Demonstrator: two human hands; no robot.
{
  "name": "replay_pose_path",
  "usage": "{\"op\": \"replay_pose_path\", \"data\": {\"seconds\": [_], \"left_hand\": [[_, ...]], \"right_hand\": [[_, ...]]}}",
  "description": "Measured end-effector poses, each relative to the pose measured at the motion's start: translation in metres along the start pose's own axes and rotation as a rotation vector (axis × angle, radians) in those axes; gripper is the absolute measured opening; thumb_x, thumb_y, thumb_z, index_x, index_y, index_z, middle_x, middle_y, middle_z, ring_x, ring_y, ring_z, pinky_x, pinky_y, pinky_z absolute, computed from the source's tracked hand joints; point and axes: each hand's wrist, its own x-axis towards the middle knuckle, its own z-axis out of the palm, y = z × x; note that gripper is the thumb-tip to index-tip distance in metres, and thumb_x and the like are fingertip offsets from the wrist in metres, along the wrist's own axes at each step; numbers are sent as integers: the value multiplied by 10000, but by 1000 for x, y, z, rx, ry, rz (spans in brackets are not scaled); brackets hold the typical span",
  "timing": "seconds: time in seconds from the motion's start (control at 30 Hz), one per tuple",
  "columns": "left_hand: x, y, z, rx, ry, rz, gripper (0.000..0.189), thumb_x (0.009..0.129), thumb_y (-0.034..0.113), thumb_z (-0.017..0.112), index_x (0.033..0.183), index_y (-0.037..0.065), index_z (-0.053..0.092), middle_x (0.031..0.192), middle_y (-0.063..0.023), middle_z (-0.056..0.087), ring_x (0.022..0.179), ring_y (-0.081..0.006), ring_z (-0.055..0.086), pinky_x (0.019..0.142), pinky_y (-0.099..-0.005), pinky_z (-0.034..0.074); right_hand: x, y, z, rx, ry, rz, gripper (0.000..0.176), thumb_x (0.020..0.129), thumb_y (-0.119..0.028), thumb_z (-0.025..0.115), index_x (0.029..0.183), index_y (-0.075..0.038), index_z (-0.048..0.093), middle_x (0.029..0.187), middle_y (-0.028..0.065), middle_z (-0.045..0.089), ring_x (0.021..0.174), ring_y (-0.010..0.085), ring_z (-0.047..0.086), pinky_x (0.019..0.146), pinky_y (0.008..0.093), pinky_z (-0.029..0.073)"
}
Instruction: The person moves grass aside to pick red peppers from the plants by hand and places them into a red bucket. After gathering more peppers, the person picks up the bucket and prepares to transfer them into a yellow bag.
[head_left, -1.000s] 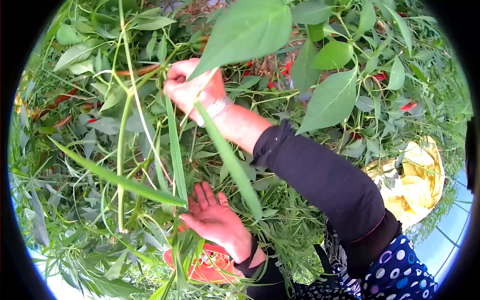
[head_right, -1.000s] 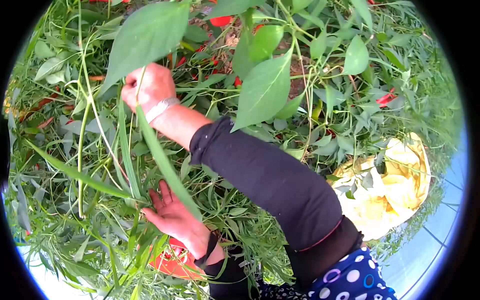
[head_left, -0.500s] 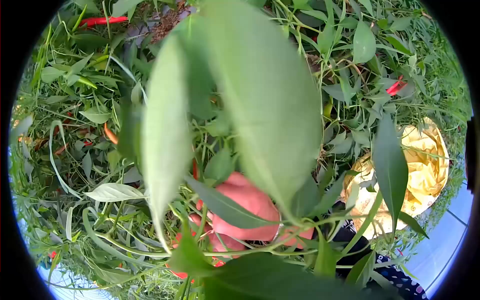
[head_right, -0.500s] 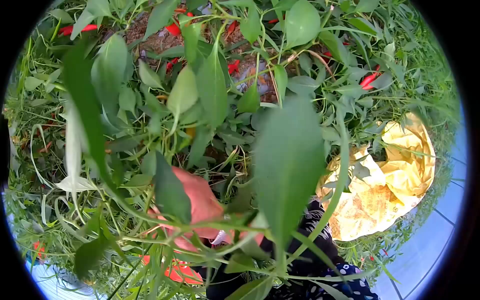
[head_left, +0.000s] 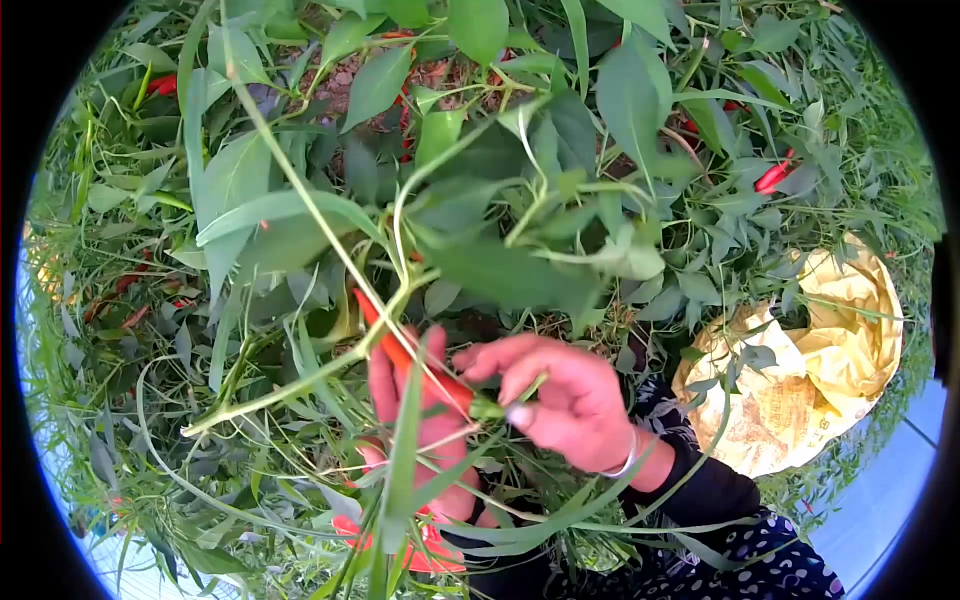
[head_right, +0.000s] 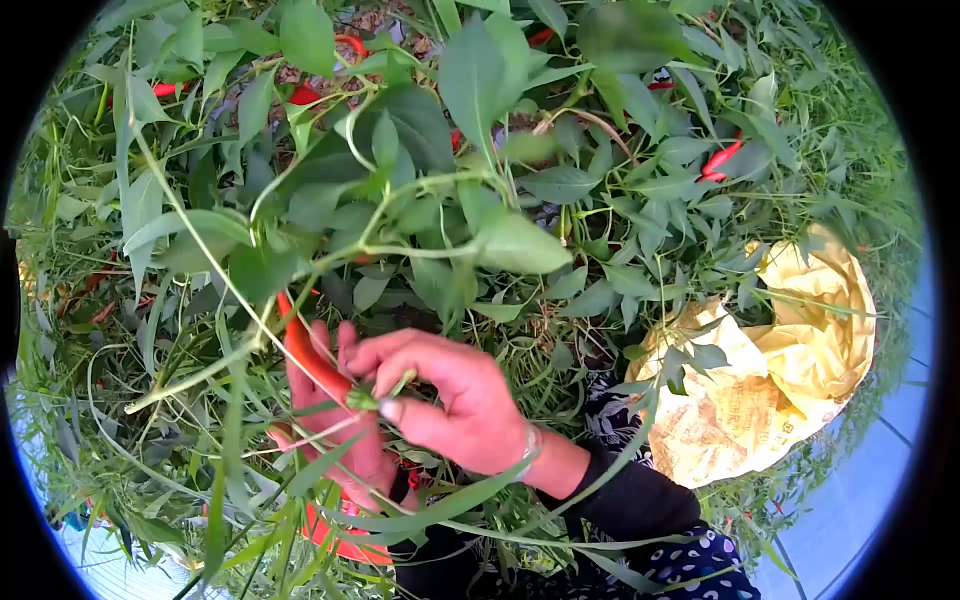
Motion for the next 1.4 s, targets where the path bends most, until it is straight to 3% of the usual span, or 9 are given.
{"op": "replay_pose_path", "data": {"seconds": [0.13,0.33,0.5,0.6,0.63,0.87,1.07,1.33,1.4], "left_hand": [[15,7,-24,22,187,49,658,870,451,471,1393,121,247,1426,-138,272,1281,-344,321,807,-362,471],[19,37,-24,-566,-77,295,836,804,416,550,1423,75,103,1493,-148,64,1368,-333,107,991,-577,219],[23,44,-25,-496,-18,399,816,784,456,603,1383,59,216,1467,-179,131,1353,-358,119,951,-652,278],[25,50,-27,-353,130,500,790,801,458,582,1392,92,208,1454,-212,139,1346,-373,139,933,-638,320],[27,50,-24,-249,192,503,744,832,458,537,1395,103,205,1445,-228,149,1339,-386,153,921,-595,366],[25,44,-43,-17,190,480,655,880,438,466,1401,125,223,1445,-207,173,1335,-370,184,930,-523,335],[25,45,-41,-23,233,494,638,899,376,451,1402,81,193,1421,-223,226,1330,-368,200,939,-528,359],[25,41,-38,18,262,502,705,874,335,509,1407,48,149,1410,-239,231,1320,-363,226,908,-482,399],[23,41,-39,8,285,498,712,868,332,525,1404,43,156,1410,-234,238,1323,-358,222,906,-478,400]], "right_hand": [[14,-14,-54,641,254,-144,137,830,-173,552,871,-50,510,927,142,613,991,362,572,906,489,435],[39,-26,-62,450,209,37,268,875,-196,507,1085,-33,487,703,12,485,448,60,358,457,230,369],[152,31,50,-731,225,-371,247,840,-138,516,1033,16,515,915,121,596,665,267,596,610,366,488],[185,31,120,-570,-266,192,224,857,-138,427,1006,-22,548,878,190,589,752,318,599,666,430,488],[206,75,149,-939,-344,-171,204,763,-32,534,958,-11,592,882,170,609,803,318,628,687,377,529],[196,97,63,-748,167,-290,230,736,-161,639,891,-20,544,937,178,570,846,355,575,706,432,479],[135,54,-8,-50,237,-49,314,829,-135,605,1116,-22,543,861,14,563,788,74,520,680,206,423],[197,-13,-6,-615,308,-374,536,692,-256,710,1107,27,525,830,62,565,688,145,532,597,247,429],[206,-19,-7,-16,179,-376,526,864,-181,576,1316,-20,361,1165,174,552,1074,296,533,968,383,400]]}}
